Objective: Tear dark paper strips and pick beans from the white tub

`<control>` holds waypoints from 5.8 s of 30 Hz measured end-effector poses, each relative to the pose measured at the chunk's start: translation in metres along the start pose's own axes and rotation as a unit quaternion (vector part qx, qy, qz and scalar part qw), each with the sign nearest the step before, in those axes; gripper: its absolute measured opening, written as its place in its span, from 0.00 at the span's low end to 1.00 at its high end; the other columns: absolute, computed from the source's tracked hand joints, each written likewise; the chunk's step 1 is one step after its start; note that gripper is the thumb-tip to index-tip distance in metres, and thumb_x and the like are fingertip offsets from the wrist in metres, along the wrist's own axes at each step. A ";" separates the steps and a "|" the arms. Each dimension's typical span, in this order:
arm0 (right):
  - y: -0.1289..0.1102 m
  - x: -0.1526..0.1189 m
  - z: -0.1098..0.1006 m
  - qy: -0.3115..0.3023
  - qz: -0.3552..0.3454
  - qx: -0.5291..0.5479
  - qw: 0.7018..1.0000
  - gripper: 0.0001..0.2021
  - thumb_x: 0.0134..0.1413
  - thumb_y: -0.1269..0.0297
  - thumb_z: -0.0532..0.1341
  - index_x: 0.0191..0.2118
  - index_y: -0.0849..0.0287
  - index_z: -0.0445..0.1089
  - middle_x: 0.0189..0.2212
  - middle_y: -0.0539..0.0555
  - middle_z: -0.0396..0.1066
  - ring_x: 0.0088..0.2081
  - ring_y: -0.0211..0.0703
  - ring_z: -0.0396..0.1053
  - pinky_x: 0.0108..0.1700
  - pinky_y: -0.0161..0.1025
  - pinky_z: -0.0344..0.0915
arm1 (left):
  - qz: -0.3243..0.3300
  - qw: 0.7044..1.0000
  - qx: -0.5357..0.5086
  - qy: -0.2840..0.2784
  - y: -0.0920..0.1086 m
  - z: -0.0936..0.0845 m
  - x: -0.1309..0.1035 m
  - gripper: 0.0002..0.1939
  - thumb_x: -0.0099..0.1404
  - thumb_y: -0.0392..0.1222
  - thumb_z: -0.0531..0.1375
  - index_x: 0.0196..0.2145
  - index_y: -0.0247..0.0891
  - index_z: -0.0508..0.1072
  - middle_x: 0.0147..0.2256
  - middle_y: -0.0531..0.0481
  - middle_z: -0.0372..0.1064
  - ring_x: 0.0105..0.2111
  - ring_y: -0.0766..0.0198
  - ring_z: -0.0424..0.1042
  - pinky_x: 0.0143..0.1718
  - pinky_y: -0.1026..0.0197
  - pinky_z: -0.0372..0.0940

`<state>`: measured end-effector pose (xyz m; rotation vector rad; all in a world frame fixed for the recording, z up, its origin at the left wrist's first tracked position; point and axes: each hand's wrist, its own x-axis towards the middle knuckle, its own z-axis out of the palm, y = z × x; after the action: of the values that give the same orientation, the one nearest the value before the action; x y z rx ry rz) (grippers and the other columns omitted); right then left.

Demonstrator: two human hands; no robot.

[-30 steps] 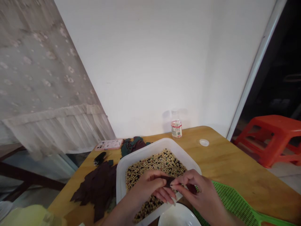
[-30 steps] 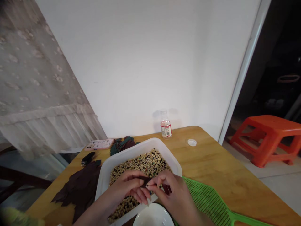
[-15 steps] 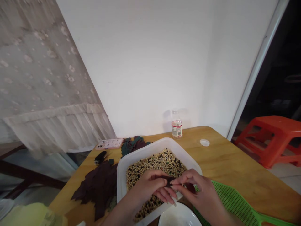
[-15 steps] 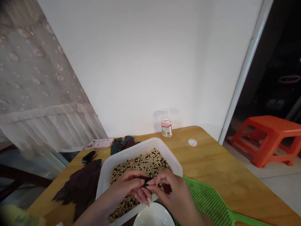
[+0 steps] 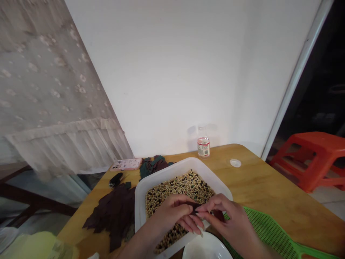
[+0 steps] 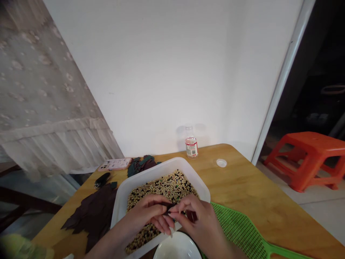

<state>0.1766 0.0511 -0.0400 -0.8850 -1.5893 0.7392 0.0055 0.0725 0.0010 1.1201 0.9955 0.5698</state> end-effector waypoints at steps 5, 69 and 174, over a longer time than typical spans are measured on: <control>0.000 0.000 0.000 -0.002 0.001 -0.003 1.000 0.07 0.49 0.67 0.63 0.29 0.54 0.62 0.26 0.49 0.77 0.29 0.41 0.77 0.29 0.31 0.74 | -0.001 1.000 0.000 -0.002 -0.001 0.000 0.001 0.13 0.49 0.45 0.60 0.31 0.33 0.70 0.21 0.47 0.74 0.21 0.63 0.73 0.23 0.65 0.62; 0.003 -0.003 0.001 -0.016 -0.032 -0.018 0.999 0.08 0.52 0.67 0.63 0.30 0.54 0.61 0.27 0.48 0.78 0.30 0.38 0.77 0.31 0.28 0.73 | -0.006 1.000 0.014 -0.004 0.002 0.001 0.000 0.12 0.46 0.45 0.58 0.28 0.34 0.70 0.22 0.48 0.74 0.20 0.66 0.73 0.23 0.66 0.63; 0.000 0.000 0.001 0.000 -0.044 -0.029 0.999 0.08 0.50 0.68 0.63 0.30 0.54 0.61 0.26 0.46 0.77 0.28 0.36 0.77 0.29 0.26 0.72 | -0.002 1.000 0.011 -0.008 0.001 0.001 0.001 0.12 0.48 0.44 0.58 0.30 0.35 0.69 0.21 0.49 0.73 0.20 0.65 0.73 0.24 0.64 0.63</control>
<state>0.1754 0.0510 -0.0397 -0.8507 -1.6459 0.6344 0.0066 0.0731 0.0019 1.1406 0.9929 0.5472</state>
